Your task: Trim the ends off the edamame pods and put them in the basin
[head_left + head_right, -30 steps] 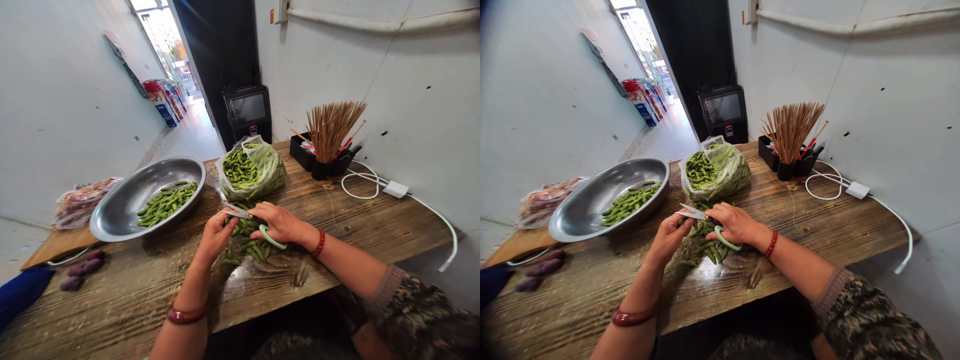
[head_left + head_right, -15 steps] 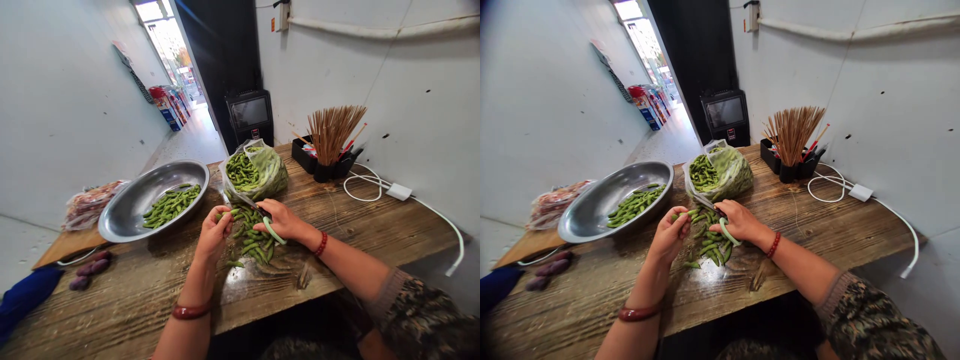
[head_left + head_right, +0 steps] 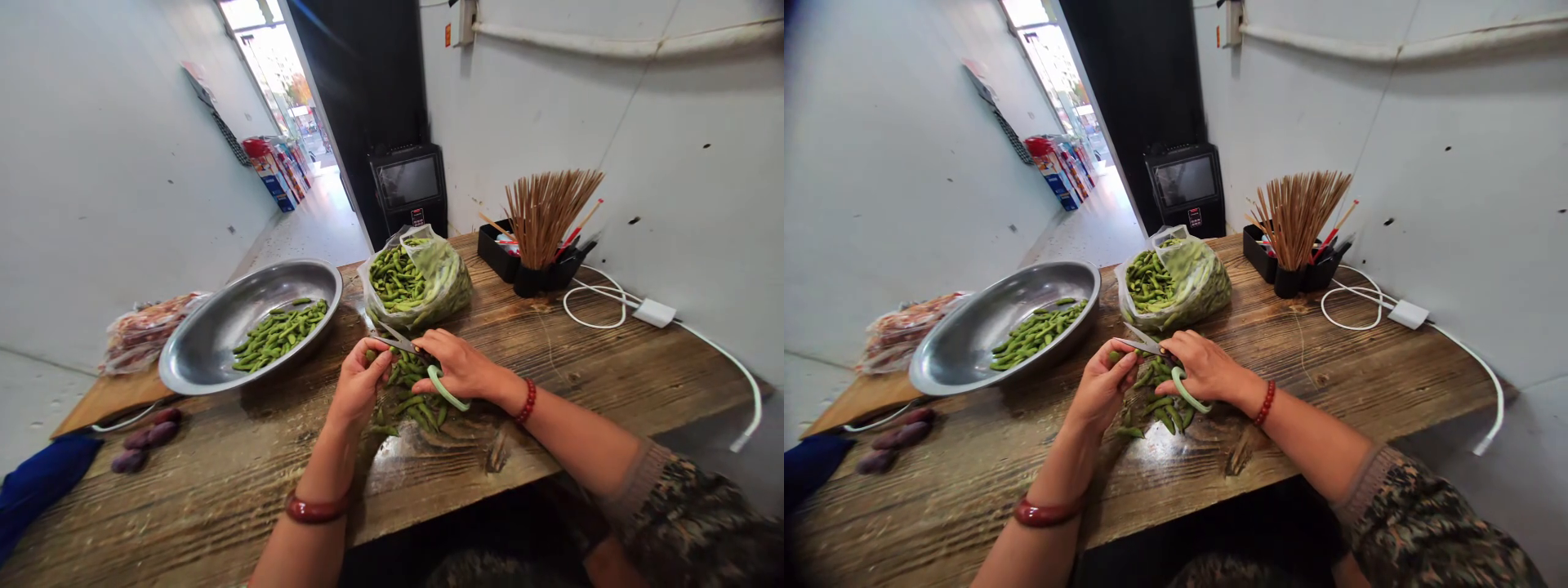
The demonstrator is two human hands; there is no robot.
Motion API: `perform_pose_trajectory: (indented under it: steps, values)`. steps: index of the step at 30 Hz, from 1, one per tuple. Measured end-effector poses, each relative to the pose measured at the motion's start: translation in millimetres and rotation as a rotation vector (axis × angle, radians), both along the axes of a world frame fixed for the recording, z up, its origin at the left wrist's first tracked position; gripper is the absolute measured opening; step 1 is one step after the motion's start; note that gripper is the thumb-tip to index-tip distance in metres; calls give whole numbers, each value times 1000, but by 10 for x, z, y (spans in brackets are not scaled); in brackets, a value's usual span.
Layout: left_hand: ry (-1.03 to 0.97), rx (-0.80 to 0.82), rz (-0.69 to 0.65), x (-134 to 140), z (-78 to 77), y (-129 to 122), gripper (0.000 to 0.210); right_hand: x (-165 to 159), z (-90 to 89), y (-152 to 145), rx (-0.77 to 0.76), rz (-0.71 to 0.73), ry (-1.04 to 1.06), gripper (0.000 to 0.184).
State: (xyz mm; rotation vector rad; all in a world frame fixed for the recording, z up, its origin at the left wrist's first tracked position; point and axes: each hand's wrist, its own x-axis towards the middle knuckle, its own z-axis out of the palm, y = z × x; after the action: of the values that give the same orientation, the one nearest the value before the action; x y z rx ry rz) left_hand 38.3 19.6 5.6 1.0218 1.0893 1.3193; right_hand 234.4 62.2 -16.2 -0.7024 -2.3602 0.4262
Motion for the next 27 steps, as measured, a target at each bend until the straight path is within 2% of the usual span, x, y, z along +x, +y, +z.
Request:
perform_pose_trajectory:
  steps: [12, 17, 22, 25, 27]
  values:
    - [89, 21, -13, -43, -19, 13, 27, -3, 18, -24, 2, 3, -21, 42]
    - [237, 38, -62, -81, -21, 31, 28, 4, -13, -5, -1, -6, -66, 41]
    - [373, 24, -143, -79, 3, 28, 14, -2, -51, -4, 6, -8, -113, 38]
    - [266, -36, -121, -96, 16, 33, 12, 9, -40, 20, -21, -23, -64, 37]
    - [144, -64, -59, -137, 11, 51, 15, 29, -28, 56, -46, -62, 6, 34]
